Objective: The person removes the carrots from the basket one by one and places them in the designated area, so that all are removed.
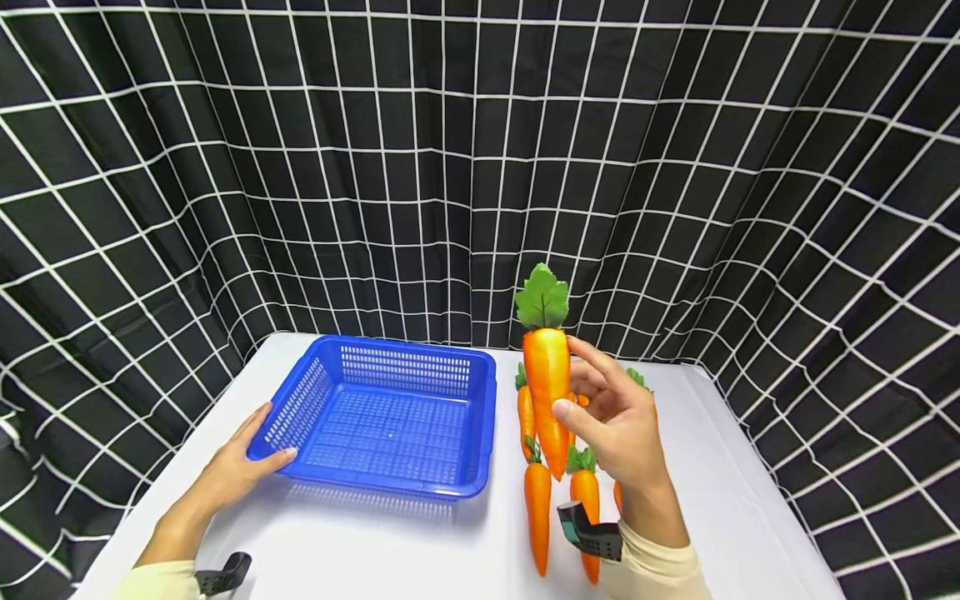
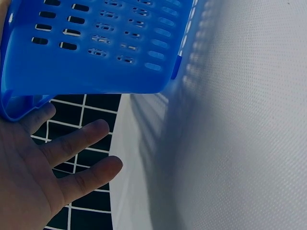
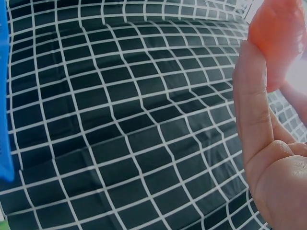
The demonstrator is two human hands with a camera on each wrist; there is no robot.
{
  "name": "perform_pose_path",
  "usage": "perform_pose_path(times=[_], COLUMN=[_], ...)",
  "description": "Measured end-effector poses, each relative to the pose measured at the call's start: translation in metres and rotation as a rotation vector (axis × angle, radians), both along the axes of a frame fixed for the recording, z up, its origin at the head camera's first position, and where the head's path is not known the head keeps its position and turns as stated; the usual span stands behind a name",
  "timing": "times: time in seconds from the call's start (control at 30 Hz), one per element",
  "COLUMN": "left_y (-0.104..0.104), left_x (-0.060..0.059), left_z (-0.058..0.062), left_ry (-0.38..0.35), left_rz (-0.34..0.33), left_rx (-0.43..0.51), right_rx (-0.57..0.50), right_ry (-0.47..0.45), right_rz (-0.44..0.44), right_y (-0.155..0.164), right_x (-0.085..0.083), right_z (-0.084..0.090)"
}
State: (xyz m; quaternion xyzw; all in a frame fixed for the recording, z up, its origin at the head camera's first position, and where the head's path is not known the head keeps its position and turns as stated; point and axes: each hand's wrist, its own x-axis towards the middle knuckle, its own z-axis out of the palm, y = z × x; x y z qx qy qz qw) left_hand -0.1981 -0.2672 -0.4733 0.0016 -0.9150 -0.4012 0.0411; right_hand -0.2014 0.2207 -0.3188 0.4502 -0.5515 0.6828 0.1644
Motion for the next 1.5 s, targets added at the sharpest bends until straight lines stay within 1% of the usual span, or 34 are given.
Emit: perform_pose_path(times=[0.27, 0.37, 0.57, 0.63, 0.93, 1.13, 1.27, 1.37, 1.5], left_y=[-0.001, 0.000, 0.000, 0.000, -0.001, -0.001, -0.001, -0.001, 0.000], left_x=[0.000, 0.000, 0.000, 0.000, 0.001, 0.001, 0.002, 0.002, 0.002], left_z=[0.000, 0.000, 0.002, 0.004, 0.005, 0.003, 0.001, -0.001, 0.000], left_ry=[-0.002, -0.008, -0.021, -0.021, -0.020, -0.002, -0.004, -0.013, -0.009], left_rz=[-0.001, 0.001, 0.004, 0.005, -0.002, -0.005, -0.006, -0.004, -0.001], left_rx=[-0.002, -0.004, -0.015, -0.013, 0.003, 0.007, 0.003, 0.000, -0.004], right_rx=[0.021, 0.014, 0.002, -0.008, -0.048, -0.054, -0.092, -0.099, -0.081], right_ry=[0.022, 0.013, -0.021, -0.031, -0.098, -0.153, -0.199, -0.243, -0.305], right_rz=[-0.077, -0.094, -0.162, -0.165, -0.175, -0.237, -0.251, -0.306, -0.404], right_y=[0.014, 0.020, 0.037, 0.043, 0.067, 0.083, 0.092, 0.097, 0.102], right_x=[0.004, 0.007, 0.012, 0.013, 0.015, 0.019, 0.024, 0.028, 0.034], right_z=[-0.002, -0.002, -0.006, -0.008, -0.020, -0.032, -0.041, -0.045, -0.048])
